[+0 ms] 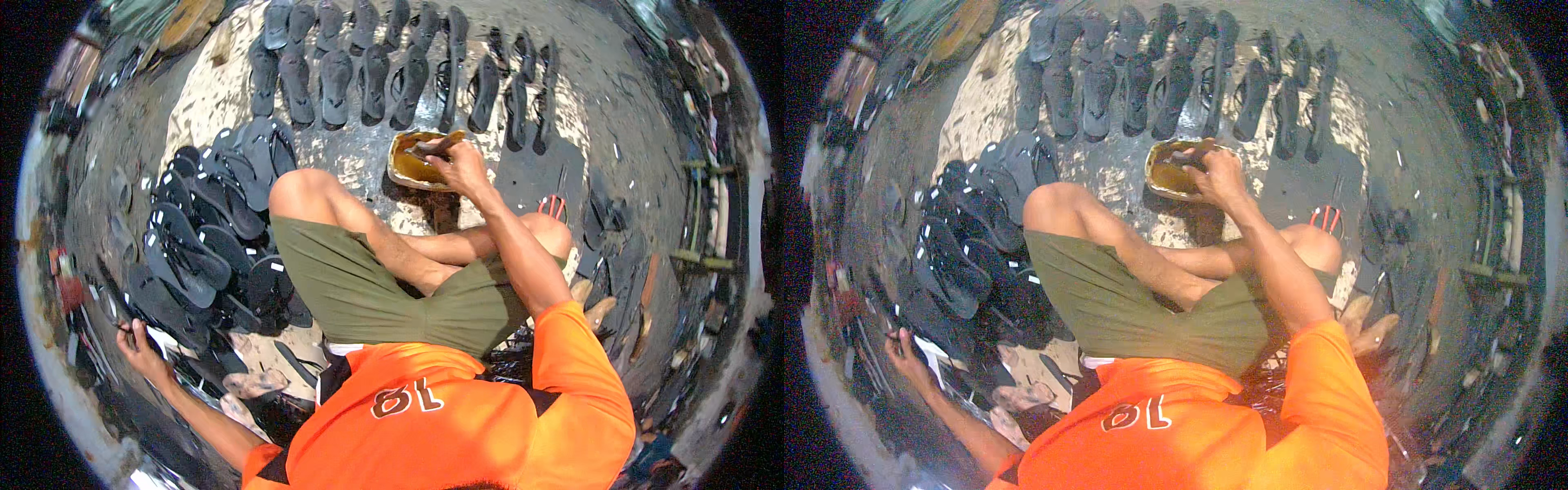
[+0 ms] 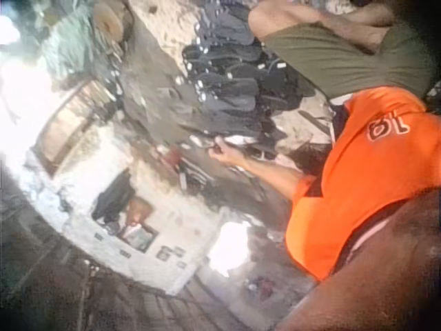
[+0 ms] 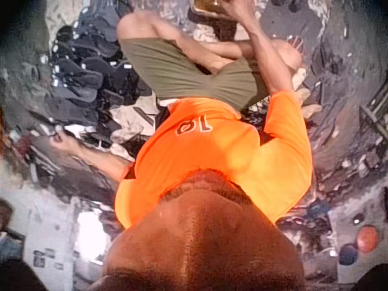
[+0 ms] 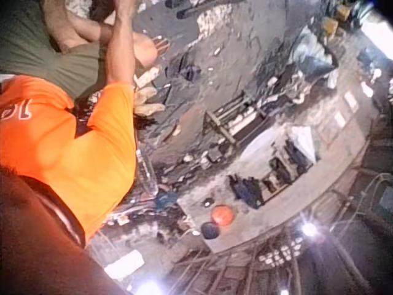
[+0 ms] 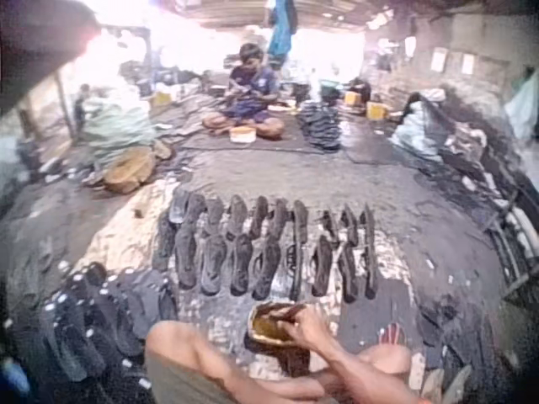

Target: The person sits on the floor and repeatedly applies a brown adhesive to the soles of black flip-flops using a brush. They pick up each flip-flop, coat the sole, and place it back in a row on the floor.

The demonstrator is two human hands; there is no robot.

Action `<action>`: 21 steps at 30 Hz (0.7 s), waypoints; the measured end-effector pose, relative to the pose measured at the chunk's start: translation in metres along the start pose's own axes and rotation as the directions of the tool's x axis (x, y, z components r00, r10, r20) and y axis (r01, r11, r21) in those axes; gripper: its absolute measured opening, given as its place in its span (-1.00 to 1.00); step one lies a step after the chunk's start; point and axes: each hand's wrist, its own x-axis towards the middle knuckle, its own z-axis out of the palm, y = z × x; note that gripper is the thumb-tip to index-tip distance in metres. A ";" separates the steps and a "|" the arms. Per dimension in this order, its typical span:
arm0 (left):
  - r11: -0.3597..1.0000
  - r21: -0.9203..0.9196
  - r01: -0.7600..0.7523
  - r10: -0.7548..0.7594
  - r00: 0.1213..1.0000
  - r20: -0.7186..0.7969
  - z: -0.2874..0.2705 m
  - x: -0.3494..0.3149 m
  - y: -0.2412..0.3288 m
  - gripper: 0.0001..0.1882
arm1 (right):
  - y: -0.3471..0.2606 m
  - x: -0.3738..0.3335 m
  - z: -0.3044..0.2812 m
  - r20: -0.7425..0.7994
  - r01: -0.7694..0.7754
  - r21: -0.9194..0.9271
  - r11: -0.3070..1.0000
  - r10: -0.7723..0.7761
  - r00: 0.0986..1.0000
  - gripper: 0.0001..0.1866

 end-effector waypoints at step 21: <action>0.533 -0.437 0.725 0.076 0.474 0.877 0.305 -0.183 0.127 -0.47 | -0.157 -0.052 -0.113 -0.264 0.083 0.886 0.456 0.351 0.898 -0.70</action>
